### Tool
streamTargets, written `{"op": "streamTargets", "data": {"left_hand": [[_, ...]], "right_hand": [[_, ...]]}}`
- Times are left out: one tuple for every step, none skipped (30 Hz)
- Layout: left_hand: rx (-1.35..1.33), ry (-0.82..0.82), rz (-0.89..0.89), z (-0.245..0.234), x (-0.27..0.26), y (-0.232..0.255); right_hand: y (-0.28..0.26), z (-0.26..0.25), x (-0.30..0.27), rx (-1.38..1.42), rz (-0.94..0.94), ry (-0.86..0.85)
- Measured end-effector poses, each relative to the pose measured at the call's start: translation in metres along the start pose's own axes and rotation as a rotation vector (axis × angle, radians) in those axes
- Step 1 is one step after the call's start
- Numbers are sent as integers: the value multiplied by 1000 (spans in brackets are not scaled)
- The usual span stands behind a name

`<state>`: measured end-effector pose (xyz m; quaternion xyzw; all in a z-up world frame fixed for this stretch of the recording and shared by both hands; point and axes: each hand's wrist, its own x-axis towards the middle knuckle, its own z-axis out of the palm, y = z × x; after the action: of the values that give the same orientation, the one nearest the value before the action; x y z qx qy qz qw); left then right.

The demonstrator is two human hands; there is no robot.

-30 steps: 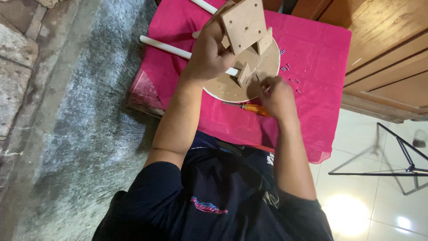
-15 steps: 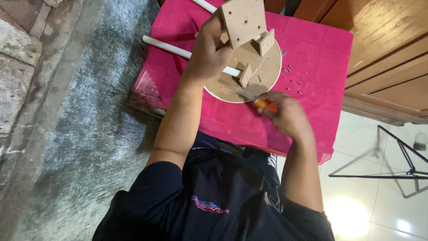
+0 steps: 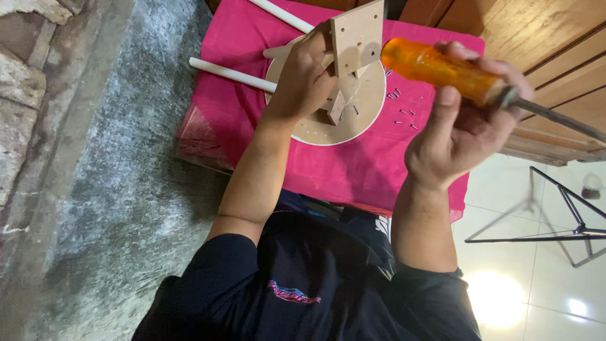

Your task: The person assembles a small wooden stool by inserting white cylindrical legs into a triangular wooden base and securing them with screws using a screwdriver. The person repeatedly aligns the legs, inserts screws, and tightens them to attach the legs to the base.

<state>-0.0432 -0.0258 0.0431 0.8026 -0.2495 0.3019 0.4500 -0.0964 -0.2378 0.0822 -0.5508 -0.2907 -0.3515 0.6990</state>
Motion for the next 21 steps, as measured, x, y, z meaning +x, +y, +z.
{"op": "streamTargets", "data": {"left_hand": [[-28, 4, 7, 0, 0, 1], [-55, 10, 13, -1, 0, 1], [-82, 16, 19, -2, 0, 1], [-121, 4, 1, -3, 0, 1], [-160, -7, -16, -4, 0, 1], [-200, -18, -34, -3, 0, 2], [-72, -37, 41, -4, 0, 2], [53, -62, 123, -5, 3, 2], [178, -86, 204, -5, 4, 1], [131, -77, 173, -5, 5, 2], [83, -69, 142, -5, 6, 3], [37, -63, 104, -6, 4, 4], [10, -58, 84, -7, 3, 4], [-19, -54, 61, -8, 1, 3], [-49, -49, 37, -8, -3, 3], [-65, -36, 17, -8, -3, 3], [-81, -24, -4, -7, -1, 3], [-96, -11, -25, -7, 0, 3], [-72, -7, -11, -8, 2, 2], [-48, -3, 1, -9, 2, 3], [-24, 1, 12, -10, 2, 3]], "right_hand": [[-3, 2, 4, -32, -78, 19], [-6, 4, 6, -17, -135, 46], [-8, 7, 8, -3, -191, 73], [-11, 8, 7, 57, -222, 109], [-11, 13, 5, 55, -186, 84], [-10, 15, 2, 51, -149, 58], [-7, 21, -2, -15, -45, -29], [-3, 24, -4, -45, 7, -61], [1, 26, -6, -76, 58, -94], [6, 26, -6, -67, 56, -85], [10, 25, -4, -58, 43, -85], [14, 24, -4, -46, 37, -85], [16, 21, -3, -34, 20, -93], [15, 18, -4, -32, -2, -90], [14, 15, -4, -30, -24, -87], [11, 11, -2, -36, -60, -70], [7, 7, -1, -18, -93, -31], [4, 6, 0, 1, -126, 6], [-1, 3, -1, 45, -153, 65], [-1, 5, -1, 69, -179, 113], [-3, 6, -2, 91, -205, 160]]}}
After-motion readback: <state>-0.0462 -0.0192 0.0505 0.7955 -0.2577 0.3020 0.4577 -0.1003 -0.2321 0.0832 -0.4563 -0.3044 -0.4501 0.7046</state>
